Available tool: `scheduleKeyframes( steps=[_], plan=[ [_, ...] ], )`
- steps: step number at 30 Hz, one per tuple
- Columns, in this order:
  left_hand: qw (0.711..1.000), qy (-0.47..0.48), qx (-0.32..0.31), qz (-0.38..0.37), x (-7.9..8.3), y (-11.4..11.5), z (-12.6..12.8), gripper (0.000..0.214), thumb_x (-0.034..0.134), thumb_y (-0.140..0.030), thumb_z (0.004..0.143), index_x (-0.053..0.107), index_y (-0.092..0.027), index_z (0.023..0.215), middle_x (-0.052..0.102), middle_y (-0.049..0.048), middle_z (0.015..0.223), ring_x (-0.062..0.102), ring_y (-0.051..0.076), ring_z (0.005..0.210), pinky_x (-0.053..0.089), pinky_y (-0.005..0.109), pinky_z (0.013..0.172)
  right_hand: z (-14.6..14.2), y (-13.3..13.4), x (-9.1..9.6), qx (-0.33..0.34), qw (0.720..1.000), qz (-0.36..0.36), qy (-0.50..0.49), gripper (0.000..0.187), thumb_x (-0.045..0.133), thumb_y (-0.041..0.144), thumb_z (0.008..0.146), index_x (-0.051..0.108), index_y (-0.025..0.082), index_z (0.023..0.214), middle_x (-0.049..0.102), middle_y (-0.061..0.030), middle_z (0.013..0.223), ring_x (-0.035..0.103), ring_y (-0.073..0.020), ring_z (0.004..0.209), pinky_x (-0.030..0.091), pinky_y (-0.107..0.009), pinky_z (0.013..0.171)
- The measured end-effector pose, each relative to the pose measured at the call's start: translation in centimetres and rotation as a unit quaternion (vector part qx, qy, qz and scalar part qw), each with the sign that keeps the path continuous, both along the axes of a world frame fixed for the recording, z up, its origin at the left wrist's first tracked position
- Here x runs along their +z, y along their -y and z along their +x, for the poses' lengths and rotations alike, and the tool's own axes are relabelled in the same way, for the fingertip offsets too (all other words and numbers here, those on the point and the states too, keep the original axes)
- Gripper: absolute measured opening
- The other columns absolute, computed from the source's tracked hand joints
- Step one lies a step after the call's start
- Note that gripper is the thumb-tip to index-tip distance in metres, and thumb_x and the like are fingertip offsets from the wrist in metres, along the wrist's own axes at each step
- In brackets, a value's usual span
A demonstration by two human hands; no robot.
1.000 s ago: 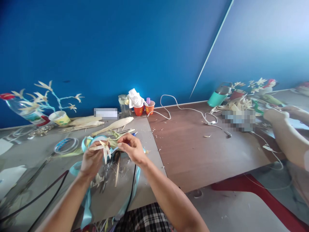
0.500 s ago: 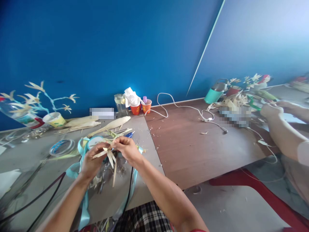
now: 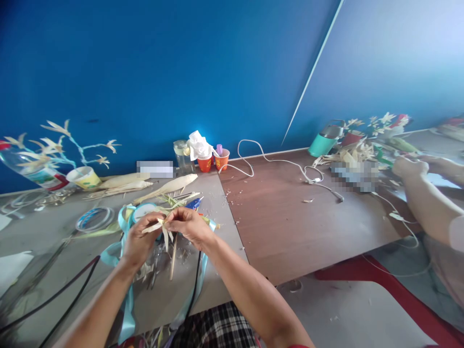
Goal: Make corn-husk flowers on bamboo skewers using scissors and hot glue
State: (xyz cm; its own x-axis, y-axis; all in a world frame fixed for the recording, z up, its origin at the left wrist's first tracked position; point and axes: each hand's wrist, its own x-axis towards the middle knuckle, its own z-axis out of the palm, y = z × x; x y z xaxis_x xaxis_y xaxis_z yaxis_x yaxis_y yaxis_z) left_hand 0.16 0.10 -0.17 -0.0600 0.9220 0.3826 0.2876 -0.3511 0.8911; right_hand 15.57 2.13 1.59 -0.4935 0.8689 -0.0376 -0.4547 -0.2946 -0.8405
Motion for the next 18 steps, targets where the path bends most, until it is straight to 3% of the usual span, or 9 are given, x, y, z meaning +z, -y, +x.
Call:
scheduleKeyframes(
  steps=[12,18],
  plan=[
    [0.999,-0.035,0.000,-0.004,0.27,-0.06,0.23,0.011,0.063,-0.032,0.069,0.062,-0.021,0.071,0.067,0.0016,0.077,0.062,0.018,0.075,0.050,0.030,0.070,0.24,-0.53,-0.68,0.006,0.999,-0.024,0.045,0.018,0.074,0.020,0.053,0.061,0.015,0.064,0.055,0.0053,0.056,0.044,-0.0070,0.054,0.029,-0.024,0.059],
    [0.999,-0.007,0.021,-0.035,-0.03,-0.18,-0.08,0.018,0.067,-0.036,0.068,0.064,-0.020,0.075,0.067,0.0024,0.078,0.061,0.018,0.074,0.049,0.030,0.071,0.71,-0.67,-0.20,0.016,0.999,-0.049,-0.007,0.022,0.078,0.021,0.054,0.063,0.015,0.070,0.059,0.0032,0.063,0.048,-0.0075,0.057,0.033,-0.023,0.059]
  ],
)
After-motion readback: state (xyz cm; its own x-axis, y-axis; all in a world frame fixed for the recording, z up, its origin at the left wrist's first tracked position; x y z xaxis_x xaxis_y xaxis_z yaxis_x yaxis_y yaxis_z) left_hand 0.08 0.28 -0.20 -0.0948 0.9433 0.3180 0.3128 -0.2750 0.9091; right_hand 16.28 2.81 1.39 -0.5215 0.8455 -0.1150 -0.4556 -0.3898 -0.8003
